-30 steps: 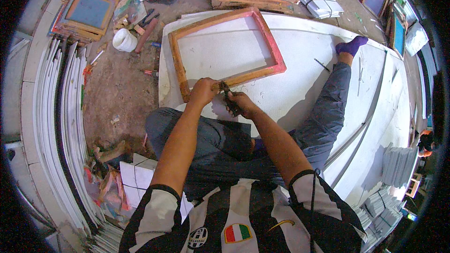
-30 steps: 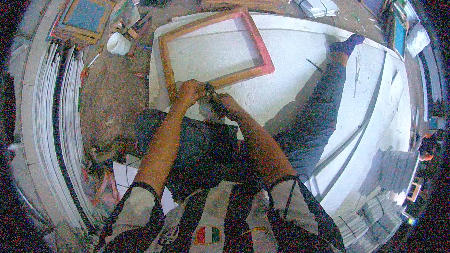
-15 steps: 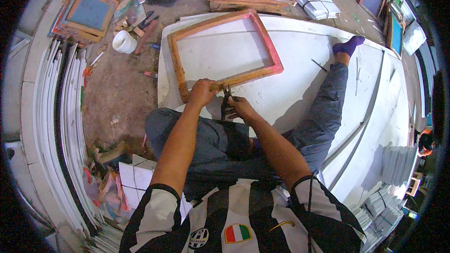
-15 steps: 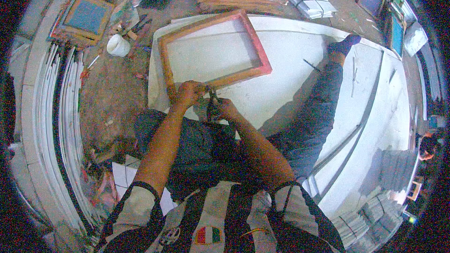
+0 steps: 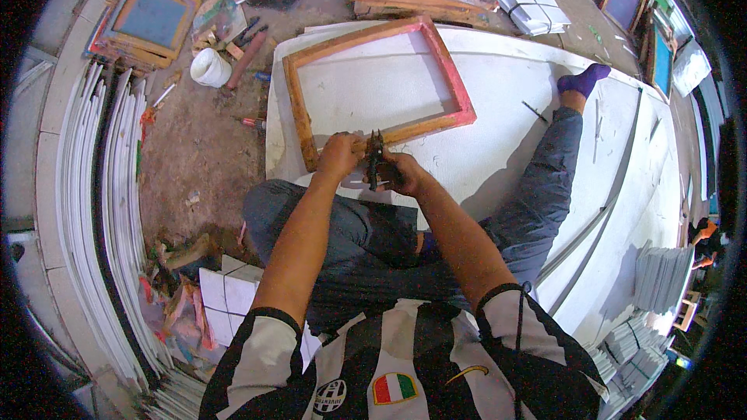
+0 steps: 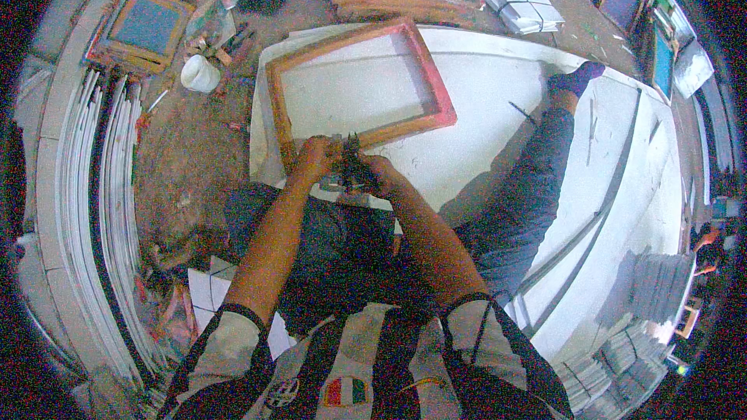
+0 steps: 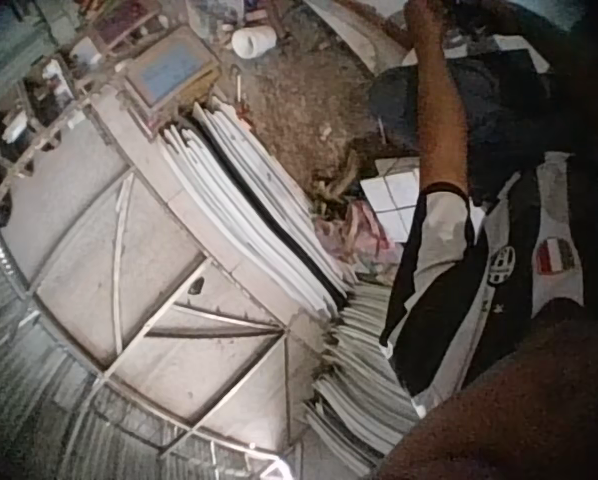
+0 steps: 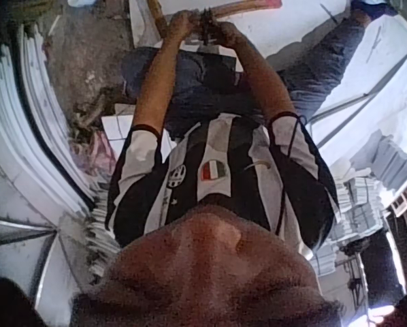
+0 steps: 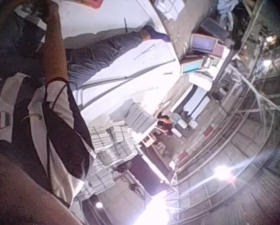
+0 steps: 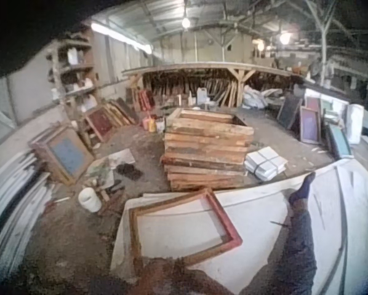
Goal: The person sits on the floor and uses pliers to trim the edges of a wooden frame that has a white mesh screen attached. The person holds the frame steady with one hand while using the pliers to cut or remove material along the frame's perimeter.
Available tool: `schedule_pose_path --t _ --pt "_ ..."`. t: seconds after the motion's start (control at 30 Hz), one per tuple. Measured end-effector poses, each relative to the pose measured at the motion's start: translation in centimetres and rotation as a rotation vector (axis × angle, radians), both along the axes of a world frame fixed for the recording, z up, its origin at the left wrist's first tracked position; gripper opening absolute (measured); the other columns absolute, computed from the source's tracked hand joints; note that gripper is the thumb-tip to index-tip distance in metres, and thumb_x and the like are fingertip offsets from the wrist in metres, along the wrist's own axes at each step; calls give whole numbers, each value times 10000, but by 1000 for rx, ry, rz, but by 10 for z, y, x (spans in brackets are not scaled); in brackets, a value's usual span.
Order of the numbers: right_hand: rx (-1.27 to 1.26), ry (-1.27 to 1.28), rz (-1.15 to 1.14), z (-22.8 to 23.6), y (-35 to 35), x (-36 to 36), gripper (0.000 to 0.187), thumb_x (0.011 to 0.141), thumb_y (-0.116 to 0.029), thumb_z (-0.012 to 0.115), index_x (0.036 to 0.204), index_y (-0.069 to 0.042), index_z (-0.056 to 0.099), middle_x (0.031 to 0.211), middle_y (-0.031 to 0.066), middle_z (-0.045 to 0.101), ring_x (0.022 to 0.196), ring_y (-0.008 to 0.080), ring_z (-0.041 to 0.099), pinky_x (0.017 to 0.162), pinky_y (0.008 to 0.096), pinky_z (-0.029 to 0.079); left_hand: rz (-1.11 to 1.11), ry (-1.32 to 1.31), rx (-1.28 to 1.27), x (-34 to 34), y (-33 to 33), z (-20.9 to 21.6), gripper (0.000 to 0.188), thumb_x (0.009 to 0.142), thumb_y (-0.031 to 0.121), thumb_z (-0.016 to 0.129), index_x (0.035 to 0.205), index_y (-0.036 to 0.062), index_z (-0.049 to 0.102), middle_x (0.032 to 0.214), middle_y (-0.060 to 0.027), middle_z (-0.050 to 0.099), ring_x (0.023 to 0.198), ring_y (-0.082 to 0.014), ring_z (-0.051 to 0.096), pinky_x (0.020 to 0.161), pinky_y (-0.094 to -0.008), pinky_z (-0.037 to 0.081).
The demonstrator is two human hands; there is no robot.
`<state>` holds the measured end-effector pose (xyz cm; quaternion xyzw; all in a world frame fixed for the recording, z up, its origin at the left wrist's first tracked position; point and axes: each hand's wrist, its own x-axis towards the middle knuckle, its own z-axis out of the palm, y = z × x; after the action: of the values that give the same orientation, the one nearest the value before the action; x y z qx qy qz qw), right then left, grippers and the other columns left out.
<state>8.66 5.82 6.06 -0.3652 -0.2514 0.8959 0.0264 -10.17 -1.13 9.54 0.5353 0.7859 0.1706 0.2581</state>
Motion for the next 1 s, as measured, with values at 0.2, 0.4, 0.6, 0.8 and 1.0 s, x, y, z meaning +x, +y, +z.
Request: schedule_pose_path --t 0.2,0.4,0.6,0.8,1.0 --pt "599 -257 113 -18 -2 -9 451 1049 -433 454 1106 -4 583 814 146 677 679 317 652 602 478 527 -61 57 47 -2 1 -10 328 765 155 784 1076 59 743 1037 -198 702 1018 -385 645 925 -473 511" --pt "1369 -607 238 -11 -24 -7 460 1010 -404 564 1075 51 572 772 125 669 693 205 672 607 361 542 -19 -55 77 -5 -3 -17 345 758 162 790 1087 72 740 1052 -171 705 1030 -377 639 926 -466 514" --pt "489 -230 -108 -3 -13 29 403 1021 -382 556 1160 -6 586 905 109 687 757 216 679 665 369 566 -105 124 -47 0 2 -11 525 758 281 815 1249 160 673 1208 -132 663 1163 -343 587 996 -454 491" --pt "411 -204 -278 22 -9 53 503 994 -473 587 1115 13 636 922 78 686 775 194 681 675 348 573 -274 377 96 41 0 29 692 806 399 776 1438 278 521 1512 -123 431 1381 -387 391 1168 -532 282" --pt "392 -199 -296 15 -9 57 473 1003 -451 582 1126 2 639 911 67 683 761 173 661 664 344 562 -401 470 105 49 0 12 654 853 446 717 1452 291 506 1572 -126 362 1433 -385 328 1197 -561 211"
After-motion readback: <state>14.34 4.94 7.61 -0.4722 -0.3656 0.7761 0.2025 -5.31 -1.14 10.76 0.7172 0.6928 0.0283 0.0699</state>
